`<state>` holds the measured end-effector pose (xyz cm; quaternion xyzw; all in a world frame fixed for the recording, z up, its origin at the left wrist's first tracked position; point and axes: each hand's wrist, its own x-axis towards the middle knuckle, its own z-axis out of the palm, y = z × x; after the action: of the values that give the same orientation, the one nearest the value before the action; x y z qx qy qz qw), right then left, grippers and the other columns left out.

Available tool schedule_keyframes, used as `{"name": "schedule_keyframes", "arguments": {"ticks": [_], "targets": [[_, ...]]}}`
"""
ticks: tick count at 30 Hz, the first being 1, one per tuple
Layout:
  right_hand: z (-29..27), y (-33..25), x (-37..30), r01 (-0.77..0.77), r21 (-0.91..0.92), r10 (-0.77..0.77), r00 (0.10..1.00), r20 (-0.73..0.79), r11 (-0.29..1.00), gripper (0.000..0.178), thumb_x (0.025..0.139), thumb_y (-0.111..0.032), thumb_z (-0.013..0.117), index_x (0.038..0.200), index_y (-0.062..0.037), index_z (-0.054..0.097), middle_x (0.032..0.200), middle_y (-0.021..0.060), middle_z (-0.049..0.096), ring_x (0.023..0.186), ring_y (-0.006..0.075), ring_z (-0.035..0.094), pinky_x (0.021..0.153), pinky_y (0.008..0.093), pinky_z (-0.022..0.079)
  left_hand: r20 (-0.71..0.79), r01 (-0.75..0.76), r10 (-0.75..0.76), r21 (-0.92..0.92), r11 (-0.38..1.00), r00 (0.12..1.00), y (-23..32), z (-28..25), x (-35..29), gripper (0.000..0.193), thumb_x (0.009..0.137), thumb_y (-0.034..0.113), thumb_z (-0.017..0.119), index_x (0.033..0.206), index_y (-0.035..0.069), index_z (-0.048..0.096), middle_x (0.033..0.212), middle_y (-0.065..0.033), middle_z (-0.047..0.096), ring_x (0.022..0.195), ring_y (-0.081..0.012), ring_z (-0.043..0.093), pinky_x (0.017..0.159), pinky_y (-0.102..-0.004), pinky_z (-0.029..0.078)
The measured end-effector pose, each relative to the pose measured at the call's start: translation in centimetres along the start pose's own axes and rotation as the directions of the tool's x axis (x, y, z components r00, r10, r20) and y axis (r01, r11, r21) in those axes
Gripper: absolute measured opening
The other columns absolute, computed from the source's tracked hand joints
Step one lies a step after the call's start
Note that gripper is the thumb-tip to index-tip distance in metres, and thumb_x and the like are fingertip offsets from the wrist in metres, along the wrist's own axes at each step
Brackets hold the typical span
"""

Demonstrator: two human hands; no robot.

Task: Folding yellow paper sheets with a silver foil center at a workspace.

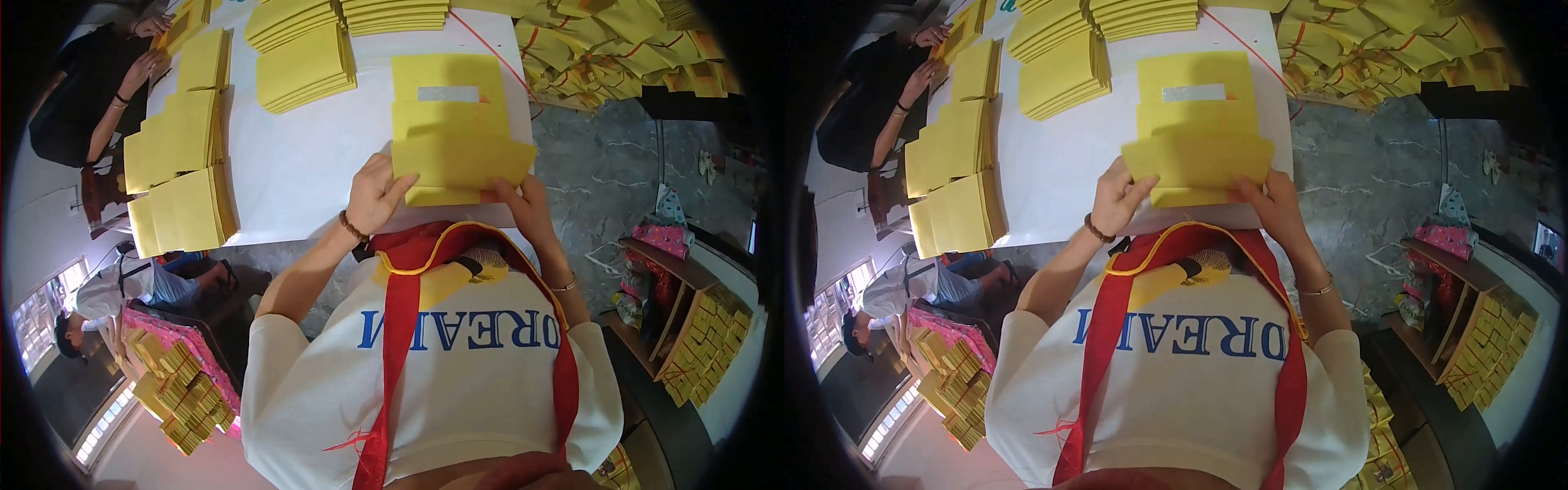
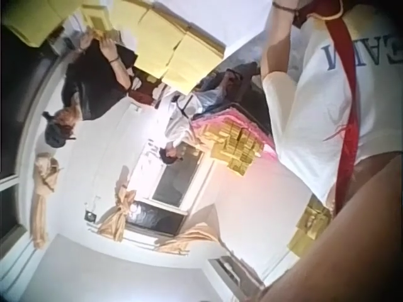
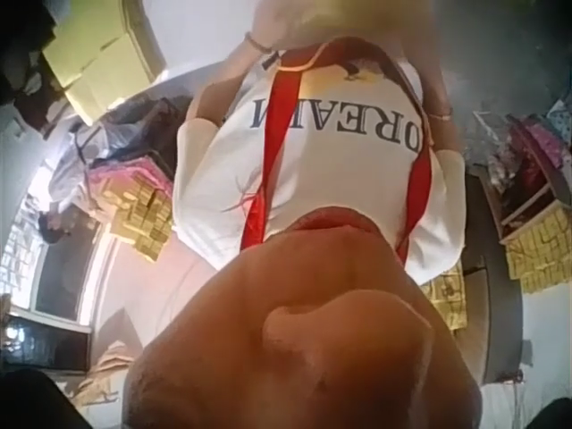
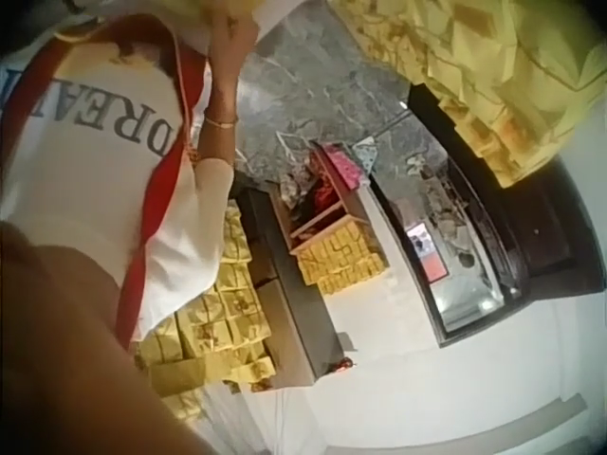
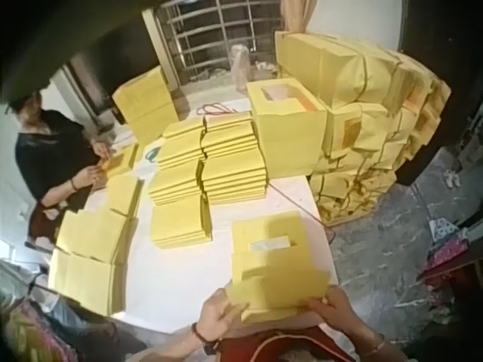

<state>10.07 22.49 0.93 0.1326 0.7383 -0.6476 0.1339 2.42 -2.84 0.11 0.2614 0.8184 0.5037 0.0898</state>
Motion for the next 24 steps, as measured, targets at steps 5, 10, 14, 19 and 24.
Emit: {"name": "schedule_keyframes", "arguments": {"ticks": [5, 10, 14, 19, 24], "targets": [[1.9, -0.8, 1.0, 0.224, 0.075, -0.200, 0.949, -0.243, 0.972, 0.043, 0.083, -0.012, 0.060, 0.123, -0.0026, 0.046, 0.102, 0.0091, 0.060, 0.085, 0.0125, 0.059, 0.072, 0.0276, 0.047, -0.007, 0.307, -0.316, -0.217, 0.927, 0.949, -1.0, 1.3, 0.1, 0.025, 0.084, 0.016, 0.059, 0.105, 0.003, 0.060, 0.073, -0.0085, 0.061, 0.065, -0.0161, 0.052, 0.061, -0.0289, 0.043], [1.4, -1.4, 1.3, 0.239, 0.082, -0.214, 0.948, -0.237, 0.968, 0.043, 0.083, -0.010, 0.060, 0.124, -0.0046, 0.048, 0.098, 0.0088, 0.061, 0.082, 0.0091, 0.057, 0.070, 0.0219, 0.045, -0.013, 0.366, -0.404, -0.400, 0.840, 0.915, -2.4, 1.9, 0.7, 0.026, 0.084, 0.015, 0.058, 0.107, 0.002, 0.058, 0.069, -0.0036, 0.059, 0.060, -0.0085, 0.047, 0.056, -0.0247, 0.040], [1.1, 0.4, 1.7, 0.171, -0.067, -0.182, 0.952, -0.245, 0.983, 0.033, 0.082, -0.010, 0.062, 0.114, -0.0036, 0.057, 0.086, 0.0058, 0.062, 0.076, 0.0052, 0.054, 0.064, 0.0197, 0.045, -0.005, 0.426, -0.458, -0.356, 0.832, 0.889, -2.7, 2.0, 1.3, 0.023, 0.083, 0.016, 0.060, 0.100, 0.001, 0.060, 0.065, -0.0014, 0.057, 0.056, -0.0070, 0.046, 0.053, -0.0235, 0.039], [1.4, 0.7, 2.0, 0.110, 0.036, -0.096, 0.955, -0.280, 0.993, 0.033, 0.081, -0.010, 0.062, 0.113, -0.0031, 0.058, 0.082, 0.0020, 0.061, 0.072, 0.0047, 0.053, 0.062, 0.0190, 0.044, -0.041, 0.445, -0.492, -0.368, 0.816, 0.870, -2.1, 2.0, 1.7, 0.019, 0.083, 0.016, 0.062, 0.092, 0.000, 0.060, 0.063, -0.0001, 0.057, 0.055, -0.0057, 0.046, 0.051, -0.0224, 0.038], [1.6, 1.2, 2.4, 0.124, 0.046, -0.104, 0.947, -0.303, 0.991, 0.034, 0.081, -0.010, 0.062, 0.115, -0.0029, 0.058, 0.087, 0.0047, 0.063, 0.074, 0.0065, 0.055, 0.063, 0.0212, 0.046, -0.021, 0.438, -0.522, -0.518, 0.735, 0.853, -2.4, 2.1, 2.0, 0.017, 0.083, 0.015, 0.063, 0.089, 0.000, 0.058, 0.064, -0.0004, 0.060, 0.055, -0.0043, 0.049, 0.050, -0.0213, 0.039]]}}
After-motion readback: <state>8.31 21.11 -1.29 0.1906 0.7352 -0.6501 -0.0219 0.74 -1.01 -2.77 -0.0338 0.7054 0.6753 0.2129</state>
